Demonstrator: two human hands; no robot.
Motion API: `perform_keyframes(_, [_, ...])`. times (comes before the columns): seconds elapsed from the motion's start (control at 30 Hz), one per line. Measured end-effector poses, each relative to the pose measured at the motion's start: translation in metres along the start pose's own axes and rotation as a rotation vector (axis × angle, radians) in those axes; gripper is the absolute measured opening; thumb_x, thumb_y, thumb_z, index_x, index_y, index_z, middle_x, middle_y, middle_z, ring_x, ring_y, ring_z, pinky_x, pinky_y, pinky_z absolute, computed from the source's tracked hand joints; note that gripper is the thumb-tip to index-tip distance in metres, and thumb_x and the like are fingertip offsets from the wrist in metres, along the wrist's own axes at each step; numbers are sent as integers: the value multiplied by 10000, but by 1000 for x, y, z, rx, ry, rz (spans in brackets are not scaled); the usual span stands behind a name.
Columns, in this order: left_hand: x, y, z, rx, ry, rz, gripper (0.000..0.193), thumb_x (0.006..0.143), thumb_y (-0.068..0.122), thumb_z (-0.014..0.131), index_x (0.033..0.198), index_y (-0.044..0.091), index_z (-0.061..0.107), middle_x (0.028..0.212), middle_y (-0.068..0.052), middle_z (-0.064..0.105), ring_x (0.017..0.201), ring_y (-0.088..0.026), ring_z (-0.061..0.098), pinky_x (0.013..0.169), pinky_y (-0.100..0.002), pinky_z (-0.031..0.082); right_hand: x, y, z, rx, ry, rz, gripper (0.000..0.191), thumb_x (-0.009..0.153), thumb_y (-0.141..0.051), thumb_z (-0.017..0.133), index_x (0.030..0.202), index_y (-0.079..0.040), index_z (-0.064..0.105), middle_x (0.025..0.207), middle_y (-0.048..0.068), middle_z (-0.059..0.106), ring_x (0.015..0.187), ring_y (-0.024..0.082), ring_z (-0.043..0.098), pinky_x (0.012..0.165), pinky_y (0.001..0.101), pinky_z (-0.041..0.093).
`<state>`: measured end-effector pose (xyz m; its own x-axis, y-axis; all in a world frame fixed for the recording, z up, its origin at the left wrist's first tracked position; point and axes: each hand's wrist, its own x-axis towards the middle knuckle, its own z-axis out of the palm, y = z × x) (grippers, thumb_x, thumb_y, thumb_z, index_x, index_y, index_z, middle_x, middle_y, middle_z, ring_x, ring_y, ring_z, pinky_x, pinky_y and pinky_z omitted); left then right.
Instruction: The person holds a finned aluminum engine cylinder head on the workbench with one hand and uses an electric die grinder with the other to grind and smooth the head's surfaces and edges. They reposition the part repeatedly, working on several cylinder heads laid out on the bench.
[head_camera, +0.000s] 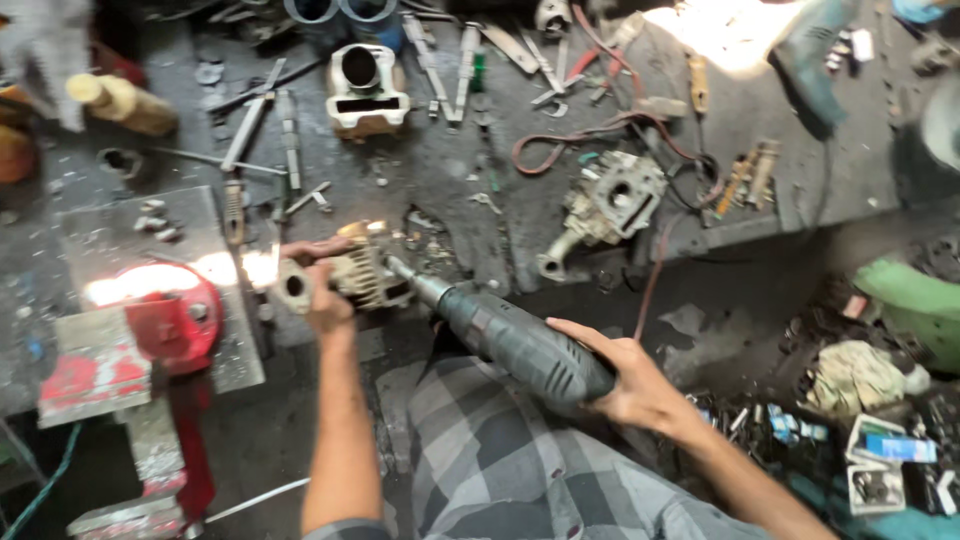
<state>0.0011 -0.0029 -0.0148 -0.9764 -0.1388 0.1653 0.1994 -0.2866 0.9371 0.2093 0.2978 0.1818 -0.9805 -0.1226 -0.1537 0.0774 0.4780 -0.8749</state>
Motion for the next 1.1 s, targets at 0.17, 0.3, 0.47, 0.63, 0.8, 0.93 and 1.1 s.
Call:
perform_keyframes(0.17, [27, -16, -21, -443, -38, -271, 305, 782, 72, 468, 1082, 19, 483, 868, -266, 704, 867, -398, 752, 951, -475, 600, -87, 92, 6, 756, 304, 454, 1028, 414, 86, 632, 1431, -26, 539, 933, 165, 715, 689, 277, 660, 605, 409, 549])
perform_keyframes(0.3, [26, -10, -35, -181, 191, -450, 424, 918, 14, 647, 1312, -4, 492, 1113, -164, 677, 1042, -272, 692, 948, -382, 571, -147, 135, 1, 910, 490, 246, 716, 477, 102, 673, 1185, 171, 588, 856, 261, 706, 711, 356, 710, 622, 477, 580])
perform_keyframes(0.47, [-40, 28, -18, 296, 445, -258, 491, 935, 51, 618, 1384, 37, 421, 1266, -52, 545, 1112, -161, 593, 917, -302, 510, -204, 158, -15, 904, 738, -115, 698, 578, 40, 620, 1257, 188, 563, 909, 259, 679, 790, 379, 683, 763, 495, 576])
perform_keyframes(0.63, [-134, 47, 95, 632, -71, -295, 262, 1000, 94, 620, 1257, 58, 653, 1041, -112, 660, 817, -203, 585, 797, -378, 506, -256, 170, -25, 1158, 904, -88, 671, 629, -32, 595, 1269, 132, 478, 878, 172, 534, 916, 326, 560, 879, 456, 486])
perform_keyframes(0.8, [-171, 19, 243, 654, -715, -76, 782, 848, 345, 800, 1446, 25, 412, 1287, -213, 676, 1166, -343, 669, 968, -448, 536, -290, 178, -22, 1222, 997, -119, 598, 645, -95, 577, 1189, 132, 477, 868, 148, 490, 906, 304, 511, 913, 438, 446])
perform_keyframes(0.93, [-175, -3, 304, 1097, -827, -34, 1169, 679, 579, 851, 1497, -42, 291, 1137, -263, 681, 1022, -406, 680, 818, -498, 557, -305, 173, -17, 1100, 1059, -163, 674, 616, -92, 572, 1251, 114, 480, 834, 145, 484, 858, 298, 503, 848, 433, 448])
perform_keyframes(1.1, [-148, -5, 296, 1307, -958, -62, 981, 757, 641, 800, 1519, 159, 412, 963, -210, 753, 902, -410, 726, 760, -531, 566, -316, 166, -17, 1111, 1055, -88, 608, 617, -62, 560, 1193, 119, 489, 858, 187, 508, 867, 332, 525, 860, 439, 467])
